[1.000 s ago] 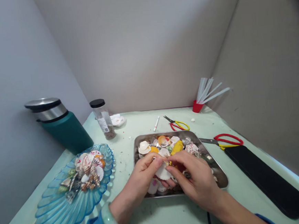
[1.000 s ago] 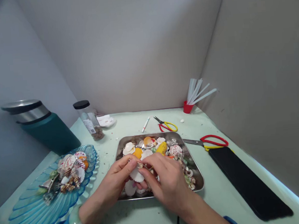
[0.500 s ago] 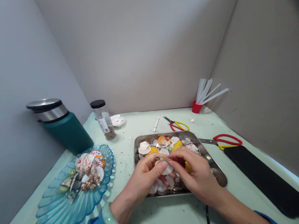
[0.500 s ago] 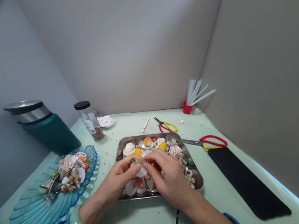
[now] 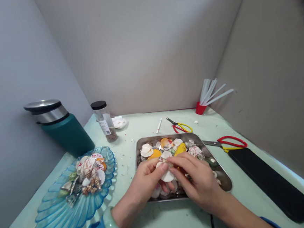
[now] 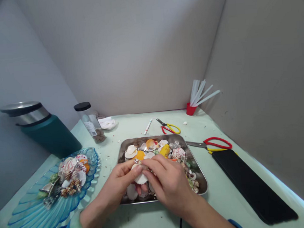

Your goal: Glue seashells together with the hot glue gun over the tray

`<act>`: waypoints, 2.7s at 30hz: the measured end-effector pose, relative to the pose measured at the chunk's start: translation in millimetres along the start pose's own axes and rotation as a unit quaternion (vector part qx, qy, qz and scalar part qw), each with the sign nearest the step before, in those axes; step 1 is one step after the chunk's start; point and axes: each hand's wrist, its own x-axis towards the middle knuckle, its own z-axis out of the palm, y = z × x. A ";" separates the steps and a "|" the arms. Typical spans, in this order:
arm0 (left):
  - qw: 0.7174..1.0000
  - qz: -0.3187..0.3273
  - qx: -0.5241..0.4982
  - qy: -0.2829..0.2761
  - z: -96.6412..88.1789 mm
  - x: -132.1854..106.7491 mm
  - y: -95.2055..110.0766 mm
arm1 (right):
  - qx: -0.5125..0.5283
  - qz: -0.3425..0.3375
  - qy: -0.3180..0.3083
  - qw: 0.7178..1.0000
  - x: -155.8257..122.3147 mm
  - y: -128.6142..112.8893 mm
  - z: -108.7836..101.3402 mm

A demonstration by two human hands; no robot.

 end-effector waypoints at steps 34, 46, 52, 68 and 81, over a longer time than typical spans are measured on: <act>0.999 0.035 -0.006 0.027 2.2 -2.2 4.6 | -0.024 0.014 0.005 1.000 0.5 -1.5 -0.1; 0.998 0.046 -0.007 0.044 0.2 -0.2 -1.0 | -0.041 0.009 0.031 0.999 1.1 -1.8 1.2; 0.996 0.072 0.016 0.052 -1.0 -1.0 -0.6 | -0.031 0.052 0.043 0.997 0.1 -1.3 0.8; 0.997 0.016 -0.079 -0.009 -4.0 -1.2 -2.2 | -0.019 0.041 0.063 0.997 0.1 -1.2 1.4; 0.993 0.025 -0.078 -0.087 -4.3 -2.4 -0.5 | -0.053 0.005 0.063 0.997 -0.3 0.1 0.1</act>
